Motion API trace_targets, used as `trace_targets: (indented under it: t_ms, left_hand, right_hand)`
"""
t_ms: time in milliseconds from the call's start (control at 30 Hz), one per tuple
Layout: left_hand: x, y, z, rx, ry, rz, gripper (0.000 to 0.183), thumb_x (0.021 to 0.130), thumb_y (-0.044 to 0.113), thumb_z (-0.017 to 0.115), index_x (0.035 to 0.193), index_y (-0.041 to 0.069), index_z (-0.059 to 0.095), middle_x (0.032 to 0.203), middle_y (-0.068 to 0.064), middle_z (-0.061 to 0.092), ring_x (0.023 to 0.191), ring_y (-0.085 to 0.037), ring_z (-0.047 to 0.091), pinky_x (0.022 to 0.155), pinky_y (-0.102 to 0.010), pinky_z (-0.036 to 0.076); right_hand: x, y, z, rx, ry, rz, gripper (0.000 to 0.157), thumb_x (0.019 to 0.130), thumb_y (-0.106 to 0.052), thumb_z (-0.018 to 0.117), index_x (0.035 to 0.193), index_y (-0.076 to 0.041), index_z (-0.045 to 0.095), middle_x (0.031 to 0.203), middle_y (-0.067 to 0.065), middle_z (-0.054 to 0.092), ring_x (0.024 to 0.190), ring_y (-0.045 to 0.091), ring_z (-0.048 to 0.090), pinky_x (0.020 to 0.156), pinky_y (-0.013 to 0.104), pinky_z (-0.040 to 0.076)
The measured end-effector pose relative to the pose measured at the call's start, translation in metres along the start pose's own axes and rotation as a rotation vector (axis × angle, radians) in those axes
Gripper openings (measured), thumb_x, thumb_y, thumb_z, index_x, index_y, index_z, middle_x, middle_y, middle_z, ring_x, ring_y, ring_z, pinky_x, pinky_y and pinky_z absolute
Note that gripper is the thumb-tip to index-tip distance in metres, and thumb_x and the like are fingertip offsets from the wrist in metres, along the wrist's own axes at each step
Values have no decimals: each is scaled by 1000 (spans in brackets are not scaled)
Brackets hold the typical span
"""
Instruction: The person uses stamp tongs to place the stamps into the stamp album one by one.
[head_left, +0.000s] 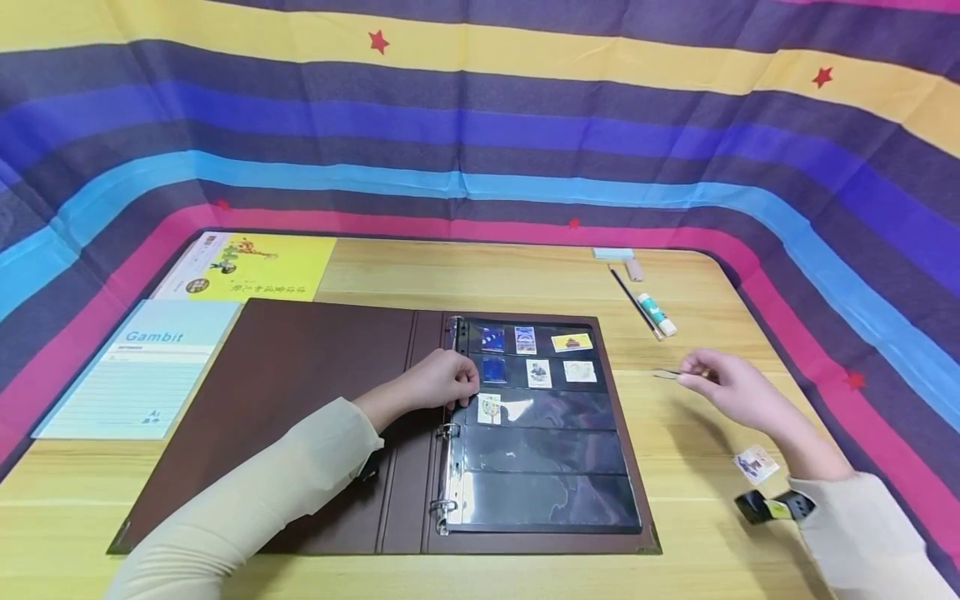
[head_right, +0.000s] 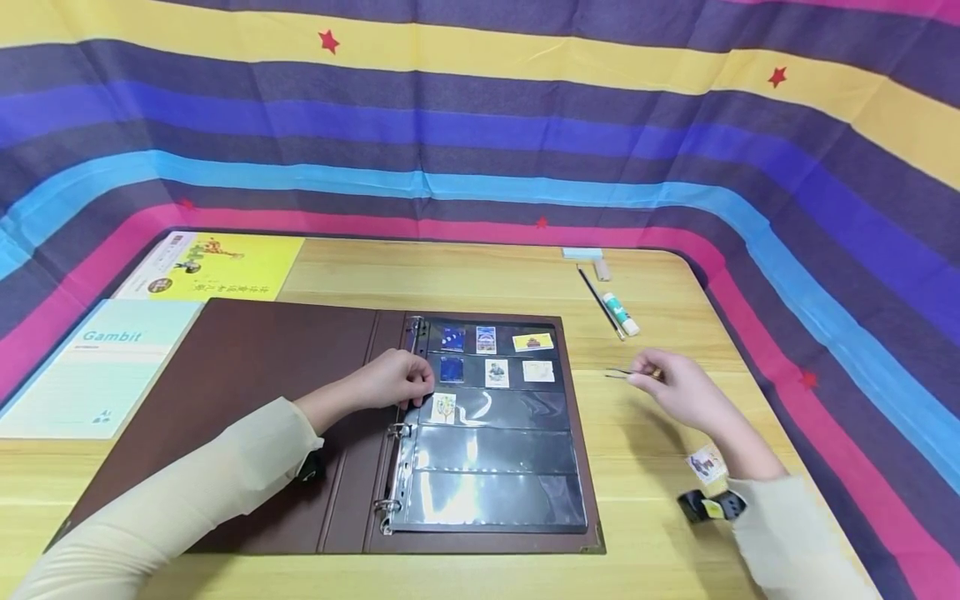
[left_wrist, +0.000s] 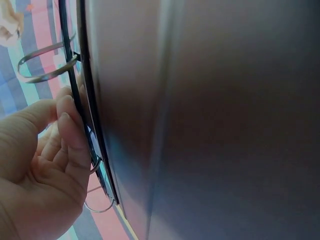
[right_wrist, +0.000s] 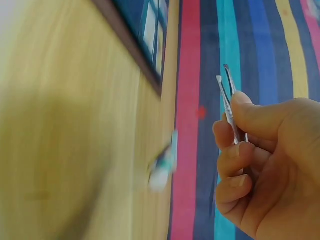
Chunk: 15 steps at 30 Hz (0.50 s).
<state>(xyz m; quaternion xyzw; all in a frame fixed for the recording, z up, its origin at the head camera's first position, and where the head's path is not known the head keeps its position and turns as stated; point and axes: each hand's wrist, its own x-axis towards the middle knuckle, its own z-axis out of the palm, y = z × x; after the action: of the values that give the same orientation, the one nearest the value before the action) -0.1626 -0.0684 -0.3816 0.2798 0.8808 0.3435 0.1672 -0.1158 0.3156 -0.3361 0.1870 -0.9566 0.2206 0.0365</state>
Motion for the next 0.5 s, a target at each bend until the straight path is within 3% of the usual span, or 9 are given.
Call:
trace_targets:
  t_ms: [100, 200, 500]
  left_hand:
    - [0, -1, 0, 1, 2, 1, 12, 78, 7, 50, 71, 10, 58, 54, 3, 55, 43, -12, 51, 50, -22, 42]
    - [0, -1, 0, 5, 3, -4, 11, 78, 8, 50, 71, 11, 58, 53, 3, 55, 43, -11, 51, 51, -22, 42]
    - [1, 0, 1, 8, 2, -4, 12, 78, 8, 50, 71, 11, 59, 54, 2, 55, 43, -12, 52, 50, -22, 42]
  right_hand:
    - [-23, 16, -7, -45, 26, 35, 5, 80, -16, 55, 79, -11, 52, 69, -3, 49, 56, 5, 41, 49, 23, 34]
    - [-44, 29, -12, -77, -1, 82, 6, 79, -16, 55, 77, -11, 51, 66, -3, 46, 52, 4, 37, 47, 22, 31]
    - [-90, 59, -20, -42, -234, 281, 13, 80, -20, 54, 76, -8, 48, 66, -2, 41, 51, 3, 35, 44, 22, 33]
